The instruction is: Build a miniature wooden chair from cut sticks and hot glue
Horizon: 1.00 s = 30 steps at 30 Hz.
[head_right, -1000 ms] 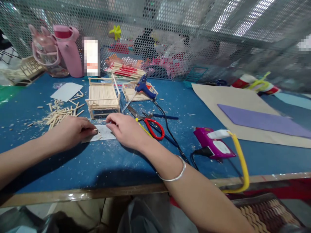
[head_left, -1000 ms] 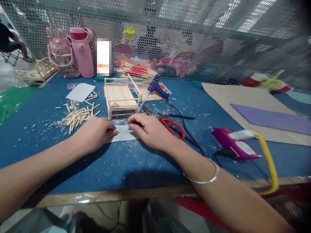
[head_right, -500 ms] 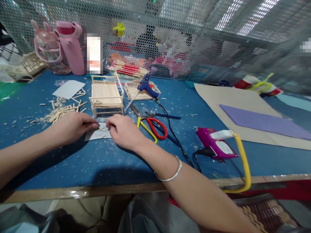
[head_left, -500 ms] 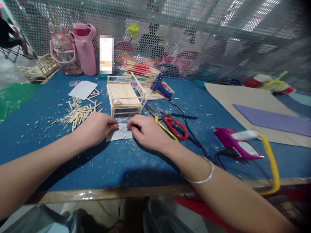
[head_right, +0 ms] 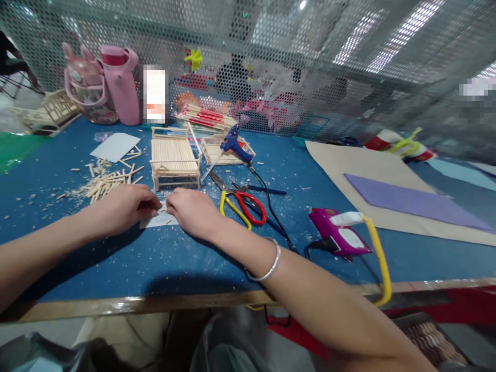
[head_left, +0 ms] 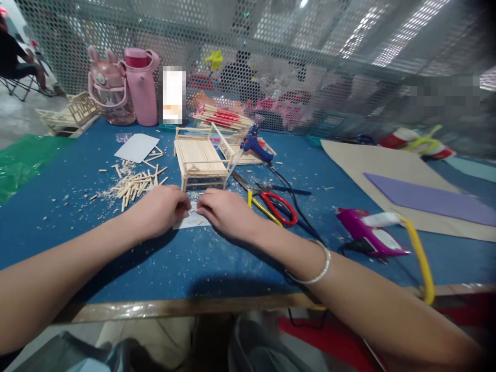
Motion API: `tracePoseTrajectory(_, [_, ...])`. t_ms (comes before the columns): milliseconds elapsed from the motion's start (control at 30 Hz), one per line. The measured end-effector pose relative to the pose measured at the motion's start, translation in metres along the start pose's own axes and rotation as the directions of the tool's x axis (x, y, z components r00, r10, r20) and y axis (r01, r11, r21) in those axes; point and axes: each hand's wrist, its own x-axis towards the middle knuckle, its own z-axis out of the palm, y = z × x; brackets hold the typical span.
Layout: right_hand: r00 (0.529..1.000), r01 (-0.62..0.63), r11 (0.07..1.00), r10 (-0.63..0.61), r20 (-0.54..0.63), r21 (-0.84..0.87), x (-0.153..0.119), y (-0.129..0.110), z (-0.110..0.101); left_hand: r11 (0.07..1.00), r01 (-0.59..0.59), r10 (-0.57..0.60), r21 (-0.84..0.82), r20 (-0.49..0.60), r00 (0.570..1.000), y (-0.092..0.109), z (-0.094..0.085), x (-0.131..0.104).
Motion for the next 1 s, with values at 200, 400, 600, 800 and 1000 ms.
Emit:
tracePoseTrajectory(200, [0.992,-0.057,0.98,0.077,0.1,-0.191,-0.002,0.008,-0.024,0.999,-0.032,0.031,-0.02,-0.047,0.998,0.005,0.0,-0.003])
tracePoseTrajectory(400, [0.974,0.061,0.911,0.035,0.224,-0.409,-0.003,0.005,-0.033,0.989,-0.144,0.143,-0.042,-0.039,0.989,0.019,0.011,0.001])
tracePoseTrajectory(600, [0.989,0.141,0.908,-0.113,0.094,-0.395,-0.007,0.015,-0.015,0.994,-0.105,0.104,0.04,0.021,0.994,0.023,0.015,0.003])
tracePoseTrajectory(800, [0.986,0.095,0.988,-0.11,-0.124,-0.123,-0.018,0.026,0.008,0.993,-0.108,0.108,0.049,-0.004,0.994,0.022,0.015,0.003])
tracePoseTrajectory(1000, [0.949,-0.167,0.717,0.304,-0.087,0.676,-0.015,0.018,0.007,0.977,-0.105,0.067,-0.185,-0.203,0.977,0.019,0.017,0.005])
